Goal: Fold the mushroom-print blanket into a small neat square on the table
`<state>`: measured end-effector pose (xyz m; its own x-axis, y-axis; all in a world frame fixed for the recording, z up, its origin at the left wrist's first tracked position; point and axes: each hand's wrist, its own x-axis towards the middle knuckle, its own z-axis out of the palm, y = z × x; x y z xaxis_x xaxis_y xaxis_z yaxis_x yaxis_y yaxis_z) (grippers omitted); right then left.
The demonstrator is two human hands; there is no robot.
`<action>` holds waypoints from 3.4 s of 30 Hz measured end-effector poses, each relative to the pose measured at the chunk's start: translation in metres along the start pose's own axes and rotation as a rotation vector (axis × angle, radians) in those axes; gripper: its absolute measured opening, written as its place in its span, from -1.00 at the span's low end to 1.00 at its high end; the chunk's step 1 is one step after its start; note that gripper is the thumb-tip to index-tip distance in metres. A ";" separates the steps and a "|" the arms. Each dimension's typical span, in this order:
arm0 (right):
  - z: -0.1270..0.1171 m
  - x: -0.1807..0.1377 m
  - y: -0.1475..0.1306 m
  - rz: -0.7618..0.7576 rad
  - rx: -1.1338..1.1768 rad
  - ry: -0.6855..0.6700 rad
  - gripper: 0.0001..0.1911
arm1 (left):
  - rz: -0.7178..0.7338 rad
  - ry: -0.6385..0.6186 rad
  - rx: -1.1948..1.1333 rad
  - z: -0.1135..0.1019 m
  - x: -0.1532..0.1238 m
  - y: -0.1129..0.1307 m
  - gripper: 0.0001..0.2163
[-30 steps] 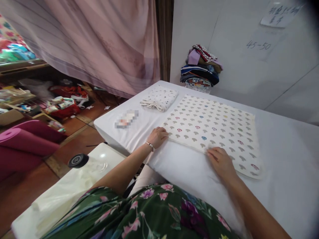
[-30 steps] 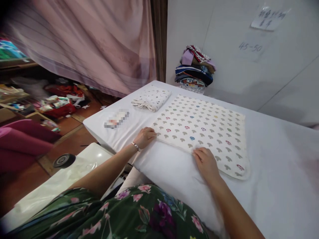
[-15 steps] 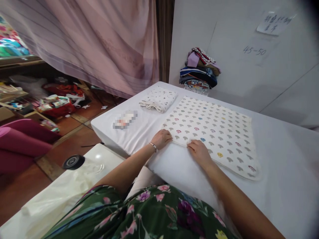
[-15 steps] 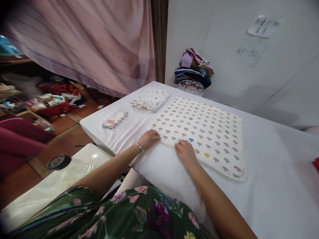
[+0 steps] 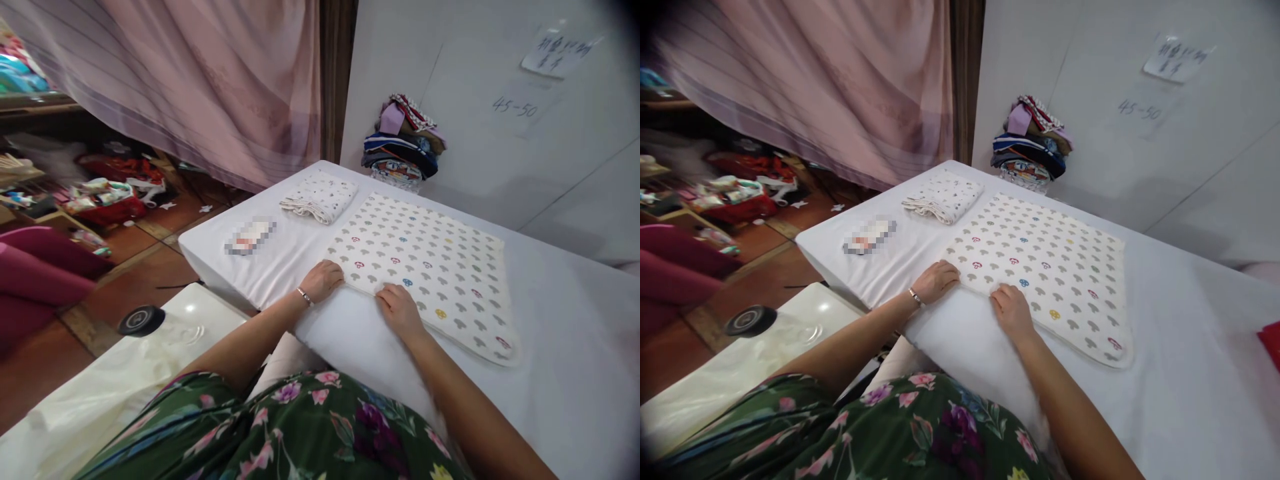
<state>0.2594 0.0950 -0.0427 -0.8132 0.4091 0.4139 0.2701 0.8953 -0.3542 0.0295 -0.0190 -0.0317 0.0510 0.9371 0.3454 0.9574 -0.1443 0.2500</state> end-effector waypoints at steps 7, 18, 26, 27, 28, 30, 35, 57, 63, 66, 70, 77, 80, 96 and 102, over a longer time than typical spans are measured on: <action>0.003 -0.003 0.005 -0.059 -0.117 -0.002 -0.75 | -0.004 -0.048 0.050 0.000 -0.003 -0.010 -0.82; 0.005 -0.003 0.003 -0.049 -0.179 -0.027 -0.72 | -0.092 -0.072 0.073 -0.019 -0.017 -0.026 -0.78; 0.006 -0.003 0.000 -0.073 -0.177 -0.019 -0.73 | -0.218 -0.085 0.156 -0.026 -0.025 -0.019 -0.77; 0.006 -0.004 0.000 -0.076 -0.174 -0.011 -0.73 | -0.227 -0.094 0.165 -0.026 -0.025 -0.017 -0.77; 0.006 -0.004 0.000 -0.077 -0.169 -0.004 -0.74 | -0.239 -0.099 0.171 -0.025 -0.025 -0.016 -0.76; 0.007 -0.005 0.000 -0.078 -0.155 0.008 -0.74 | -0.268 -0.090 0.175 -0.024 -0.024 -0.014 -0.75; 0.008 -0.005 0.000 -0.091 -0.145 0.029 -0.73 | -0.319 -0.070 0.160 -0.020 -0.023 -0.016 -0.75; 0.011 -0.010 0.010 0.018 0.037 0.083 -0.72 | -0.453 0.086 -0.111 -0.018 -0.035 -0.029 -0.76; 0.011 -0.009 0.007 0.033 0.028 0.087 -0.74 | -0.488 0.103 -0.172 -0.016 -0.034 -0.025 -0.76; 0.010 -0.008 0.005 0.046 0.056 0.087 -0.75 | -0.558 0.131 -0.226 -0.013 -0.032 -0.024 -0.77; 0.010 -0.008 0.004 0.073 0.071 0.094 -0.76 | -0.587 0.145 -0.273 -0.012 -0.030 -0.026 -0.82; 0.011 -0.008 0.006 0.073 0.078 0.102 -0.74 | -0.456 0.096 -0.190 -0.015 -0.033 -0.029 -0.78; 0.011 -0.007 0.007 0.066 0.077 0.100 -0.74 | -0.406 0.056 -0.151 -0.017 -0.034 -0.029 -0.78; 0.014 -0.003 0.006 0.076 0.064 0.080 -0.79 | -0.383 -0.131 0.185 -0.035 -0.024 -0.012 -0.72; 0.015 0.002 0.008 0.075 0.010 0.037 -0.84 | -0.608 -0.265 0.145 -0.043 -0.009 -0.013 -0.70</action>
<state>0.2527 0.1004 -0.0570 -0.7714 0.4814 0.4162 0.3241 0.8601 -0.3940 0.0047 -0.0396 0.0004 -0.4580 0.8872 -0.0566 0.8655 0.4595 0.1994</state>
